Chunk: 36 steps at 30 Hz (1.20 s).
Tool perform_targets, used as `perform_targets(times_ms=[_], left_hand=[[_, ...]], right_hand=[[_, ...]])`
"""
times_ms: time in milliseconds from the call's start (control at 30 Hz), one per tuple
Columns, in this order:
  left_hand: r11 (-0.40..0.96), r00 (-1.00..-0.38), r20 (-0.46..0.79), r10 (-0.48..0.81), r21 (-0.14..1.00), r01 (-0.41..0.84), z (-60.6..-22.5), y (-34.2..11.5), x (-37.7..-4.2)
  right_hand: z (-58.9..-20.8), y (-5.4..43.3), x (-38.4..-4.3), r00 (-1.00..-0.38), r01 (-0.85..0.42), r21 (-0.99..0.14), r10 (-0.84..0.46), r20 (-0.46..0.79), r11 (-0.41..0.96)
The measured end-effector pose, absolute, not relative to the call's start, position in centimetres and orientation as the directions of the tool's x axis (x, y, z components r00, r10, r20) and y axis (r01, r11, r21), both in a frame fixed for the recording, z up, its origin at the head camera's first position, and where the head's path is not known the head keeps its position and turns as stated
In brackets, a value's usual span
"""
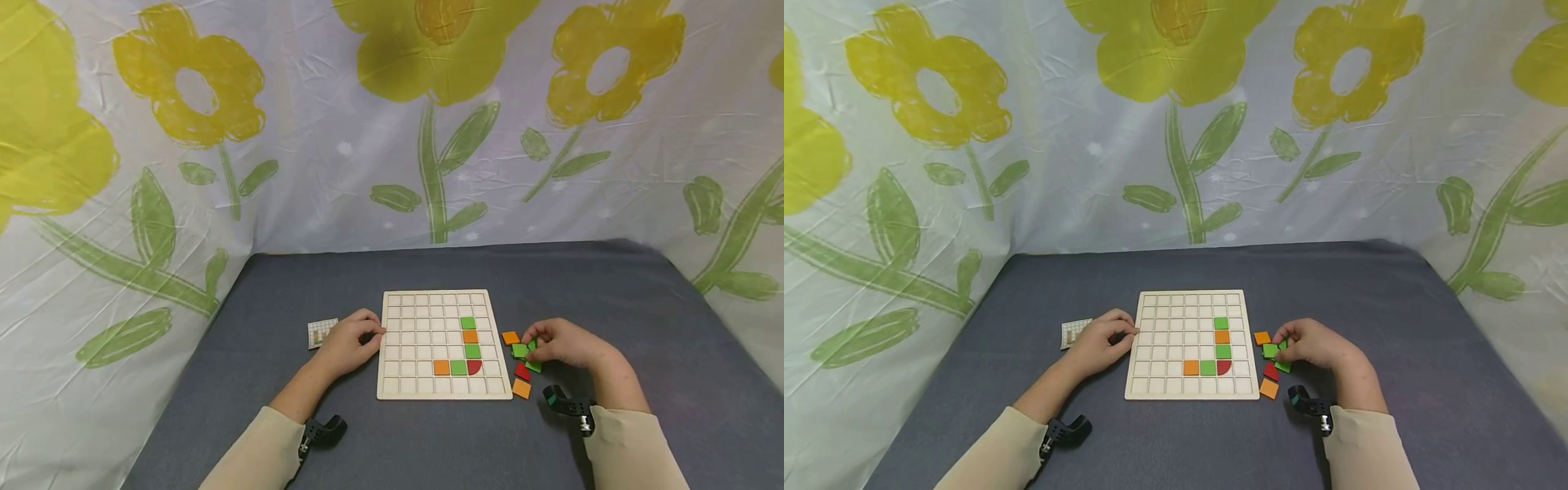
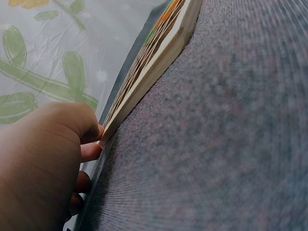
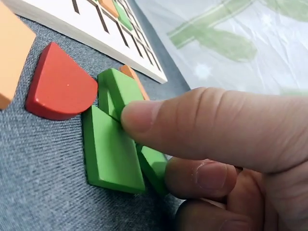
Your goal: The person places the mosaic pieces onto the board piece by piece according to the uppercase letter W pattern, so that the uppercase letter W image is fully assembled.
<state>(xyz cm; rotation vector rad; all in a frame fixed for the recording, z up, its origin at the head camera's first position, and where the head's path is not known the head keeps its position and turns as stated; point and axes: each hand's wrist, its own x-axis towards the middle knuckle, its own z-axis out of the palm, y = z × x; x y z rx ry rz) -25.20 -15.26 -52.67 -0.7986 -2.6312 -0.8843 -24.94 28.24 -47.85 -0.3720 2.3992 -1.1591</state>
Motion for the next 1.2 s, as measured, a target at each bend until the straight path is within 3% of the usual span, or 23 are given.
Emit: perform_targets(times_ms=[333,733,933,1200], left_hand=[[0.652,-0.812,0.406,0.420,0.488,0.580,-52.7,-15.4,-25.2],[0.645,-0.805,0.413,0.426,0.485,0.590,-52.6,-15.3,-25.1],[0.641,-0.804,0.409,0.431,0.489,0.592,-52.5,-15.3,-25.0],[0.639,-0.793,0.425,0.437,0.474,0.606,-52.7,-15.4,-25.2]], right_hand=[[-47.9,27.9,-25.1,-0.873,-0.089,-0.764,-0.420,-0.250,0.639],[-46.0,25.9,-24.8,-0.943,-0.141,-0.690,-0.308,-0.124,0.710],[-45.0,22.9,-24.1,-0.946,-0.228,-0.625,-0.322,-0.040,0.747],[-45.3,18.7,-23.1,-0.906,-0.369,-0.534,-0.424,0.022,0.761]])
